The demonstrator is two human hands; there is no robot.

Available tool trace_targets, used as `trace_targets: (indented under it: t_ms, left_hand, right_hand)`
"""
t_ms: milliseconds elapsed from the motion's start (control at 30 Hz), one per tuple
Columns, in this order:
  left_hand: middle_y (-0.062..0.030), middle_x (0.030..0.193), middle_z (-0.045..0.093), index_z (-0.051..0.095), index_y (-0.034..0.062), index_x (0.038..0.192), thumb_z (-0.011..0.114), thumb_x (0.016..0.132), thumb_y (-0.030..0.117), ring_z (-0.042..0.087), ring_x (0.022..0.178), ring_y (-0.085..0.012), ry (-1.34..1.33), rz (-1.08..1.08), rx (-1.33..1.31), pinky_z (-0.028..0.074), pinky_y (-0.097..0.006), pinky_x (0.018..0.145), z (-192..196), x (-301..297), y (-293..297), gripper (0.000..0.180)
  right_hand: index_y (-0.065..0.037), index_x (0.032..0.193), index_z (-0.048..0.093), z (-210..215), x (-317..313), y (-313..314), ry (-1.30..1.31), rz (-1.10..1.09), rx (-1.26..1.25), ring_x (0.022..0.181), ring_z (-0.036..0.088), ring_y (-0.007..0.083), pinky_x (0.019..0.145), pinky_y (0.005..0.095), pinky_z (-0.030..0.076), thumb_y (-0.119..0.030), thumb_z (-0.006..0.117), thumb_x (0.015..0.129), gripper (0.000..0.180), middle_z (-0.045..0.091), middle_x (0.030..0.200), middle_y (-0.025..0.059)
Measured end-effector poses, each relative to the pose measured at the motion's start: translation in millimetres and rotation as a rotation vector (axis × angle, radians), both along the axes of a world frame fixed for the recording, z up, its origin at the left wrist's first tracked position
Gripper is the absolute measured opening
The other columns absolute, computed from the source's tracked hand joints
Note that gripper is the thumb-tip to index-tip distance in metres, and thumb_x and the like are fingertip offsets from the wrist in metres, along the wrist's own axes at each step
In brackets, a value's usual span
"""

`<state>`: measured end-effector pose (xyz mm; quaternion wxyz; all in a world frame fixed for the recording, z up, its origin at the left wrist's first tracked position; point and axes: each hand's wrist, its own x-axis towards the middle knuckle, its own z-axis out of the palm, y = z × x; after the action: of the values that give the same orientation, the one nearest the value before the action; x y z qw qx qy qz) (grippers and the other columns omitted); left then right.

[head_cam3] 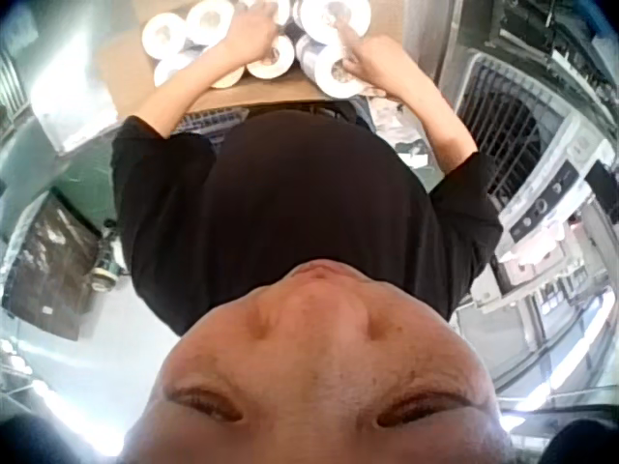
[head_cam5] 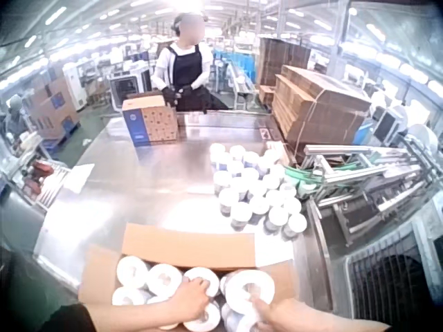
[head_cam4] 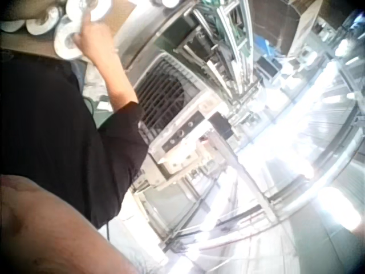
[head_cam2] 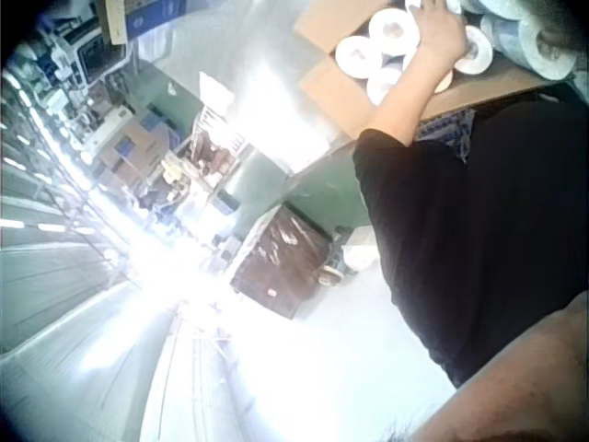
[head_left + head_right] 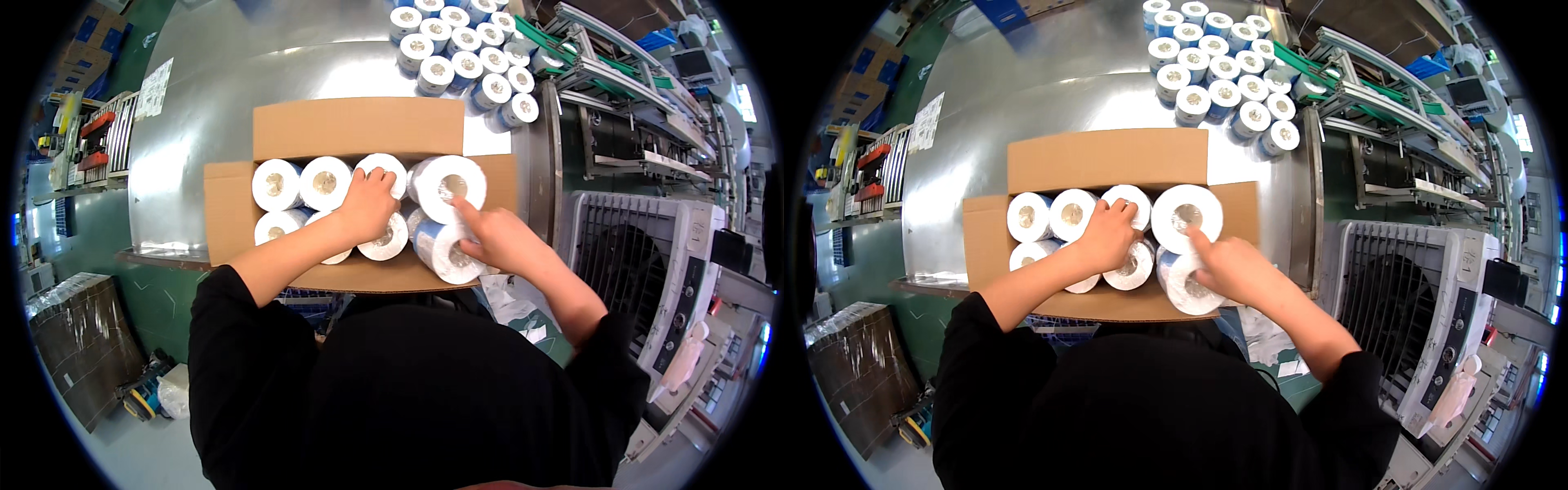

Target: The person picks up groups of rolls from a table and places them into a cardboard box. The person repeats this action for several boxes, occasionally moving to pick up a new flat box from a stack, opening it, and continuing the packing process.

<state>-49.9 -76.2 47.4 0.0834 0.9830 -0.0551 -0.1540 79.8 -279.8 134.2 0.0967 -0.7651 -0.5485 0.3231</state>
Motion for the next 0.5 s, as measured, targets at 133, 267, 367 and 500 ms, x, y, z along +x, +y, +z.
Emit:
trace_targets:
  t_ms: [133,267,367,500]
  left_hand:
    - [-0.0096,0.102,0.051,0.071,0.0190,0.097,0.070,0.069,0.019,0.046,0.102,-0.0262,0.068,-0.059,-0.134,0.037,-0.039,0.083,17.2,9.3,4.7,0.028]
    - [-0.0141,0.121,0.053,0.065,0.0149,0.110,0.073,0.073,0.022,0.049,0.113,-0.0303,0.074,0.082,-0.574,0.040,-0.038,0.096,53.2,-19.1,61.4,0.039]
    - [-0.0133,0.121,0.053,0.056,0.0067,0.119,0.069,0.076,0.013,0.050,0.113,-0.0319,-0.325,0.644,-0.563,0.040,-0.038,0.096,60.8,-75.3,110.7,0.046]
    - [-0.0270,0.128,0.047,0.026,-0.0020,0.139,0.079,0.064,0.027,0.048,0.117,-0.0385,-0.305,1.233,-0.015,0.040,-0.043,0.096,21.5,-192.4,153.5,0.096]
  right_hand:
    - [0.010,0.121,0.042,-80.1,2.1,9.5,-0.065,0.011,0.016,0.065,0.061,0.0364,0.061,0.0441,0.049,-0.012,0.062,0.073,0.056,0.061,0.067,0.0196]
    - [0.004,0.123,0.046,-53.0,-18.1,26.1,-0.195,-0.014,-0.146,0.073,0.062,0.0309,0.063,0.0424,0.048,-0.017,0.061,0.077,0.052,0.063,0.074,0.0162]
    - [0.000,0.116,0.052,-45.8,-1.0,-18.4,-0.463,-0.425,0.413,0.081,0.060,0.0313,0.072,0.0415,0.048,-0.027,0.066,0.077,0.049,0.063,0.083,0.0147]
    - [0.000,0.079,0.058,-51.2,40.9,-67.5,-0.234,-1.009,0.305,0.063,0.059,0.0212,0.059,0.0328,0.047,-0.031,0.072,0.077,0.034,0.059,0.065,0.0080]
